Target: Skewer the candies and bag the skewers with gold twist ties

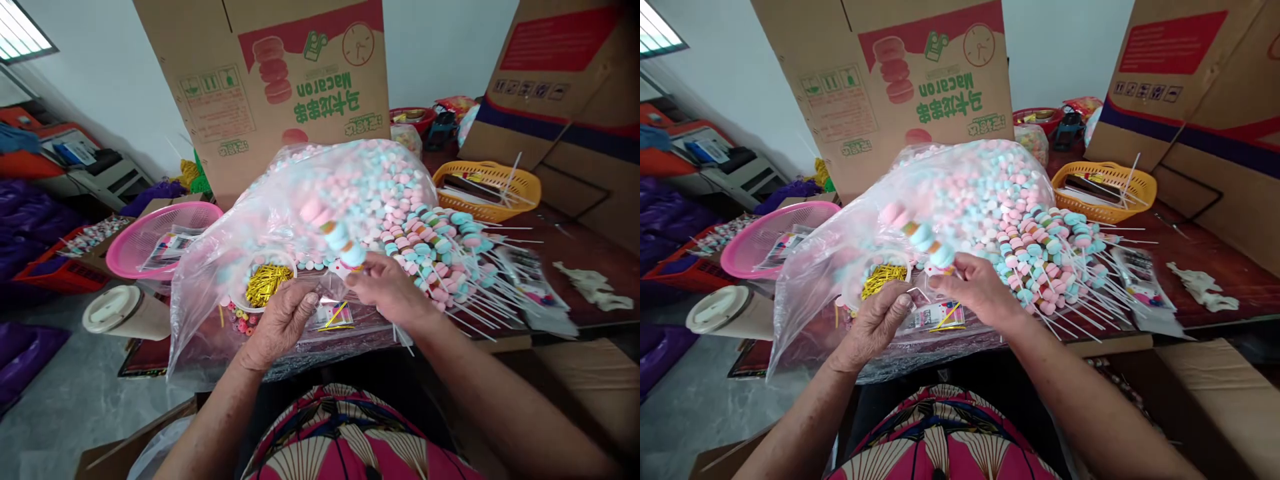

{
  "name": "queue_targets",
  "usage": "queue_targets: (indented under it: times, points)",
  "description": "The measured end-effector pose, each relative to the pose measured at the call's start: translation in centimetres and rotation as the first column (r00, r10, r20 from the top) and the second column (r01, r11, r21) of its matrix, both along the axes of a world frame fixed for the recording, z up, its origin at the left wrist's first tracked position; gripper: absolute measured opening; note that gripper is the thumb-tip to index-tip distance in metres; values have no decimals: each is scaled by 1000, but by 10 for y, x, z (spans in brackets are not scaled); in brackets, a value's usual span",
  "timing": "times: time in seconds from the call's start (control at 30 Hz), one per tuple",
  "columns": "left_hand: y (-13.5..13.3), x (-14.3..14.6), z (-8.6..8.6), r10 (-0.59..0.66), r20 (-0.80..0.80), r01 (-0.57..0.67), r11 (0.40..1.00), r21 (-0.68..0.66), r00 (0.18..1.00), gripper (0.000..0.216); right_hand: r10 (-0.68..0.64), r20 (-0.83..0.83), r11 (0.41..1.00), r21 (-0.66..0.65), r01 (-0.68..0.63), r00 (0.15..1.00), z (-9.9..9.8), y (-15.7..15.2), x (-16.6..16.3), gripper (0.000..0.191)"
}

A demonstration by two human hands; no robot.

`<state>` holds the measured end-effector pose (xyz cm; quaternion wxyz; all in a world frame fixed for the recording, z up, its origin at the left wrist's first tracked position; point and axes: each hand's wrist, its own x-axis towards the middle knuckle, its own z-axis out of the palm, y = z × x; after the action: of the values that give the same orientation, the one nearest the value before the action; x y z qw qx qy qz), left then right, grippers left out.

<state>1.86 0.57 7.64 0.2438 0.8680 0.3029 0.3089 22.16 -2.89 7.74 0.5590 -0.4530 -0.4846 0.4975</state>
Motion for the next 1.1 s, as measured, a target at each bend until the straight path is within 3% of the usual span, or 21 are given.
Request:
queue_targets:
  times: [0.13,0.27,0.4,0.5,0.57,0.67,0.8,0.87,1.1]
  points:
    - [-4,4,-4,61,-9,-61,978,-199,998,21,-142,-117,990,-13,141,983,-25,8,-36,27]
    - [-12,14,-20,273,154,-221,930,-293,950,20,-272,-148,962,-77,263,951,-35,11,-51,31]
    - [-16,10,-26,373,173,-344,922,-174,912,21,-276,-93,960,-67,271,957,-32,3,-32,37]
    - [-12,-6,-22,344,206,-328,938,-110,916,25,-274,149,961,10,275,950,-22,-13,6,28]
    - [-8,-16,-18,297,230,-278,954,-113,927,27,-301,371,954,131,271,878,-13,-25,33,23]
    - [-3,-24,-12,182,236,-160,981,-109,955,25,-326,635,927,358,107,700,0,-34,60,21]
    - [1,-28,-5,28,239,-15,998,-55,971,19,-448,743,794,586,-162,497,11,-30,73,14]
    - [3,-29,-3,4,229,7,999,-47,973,18,-492,769,755,610,-239,409,13,-27,76,18]
    - [6,-28,-5,68,207,-52,995,-82,976,18,-568,809,708,573,-413,148,9,-36,89,22]
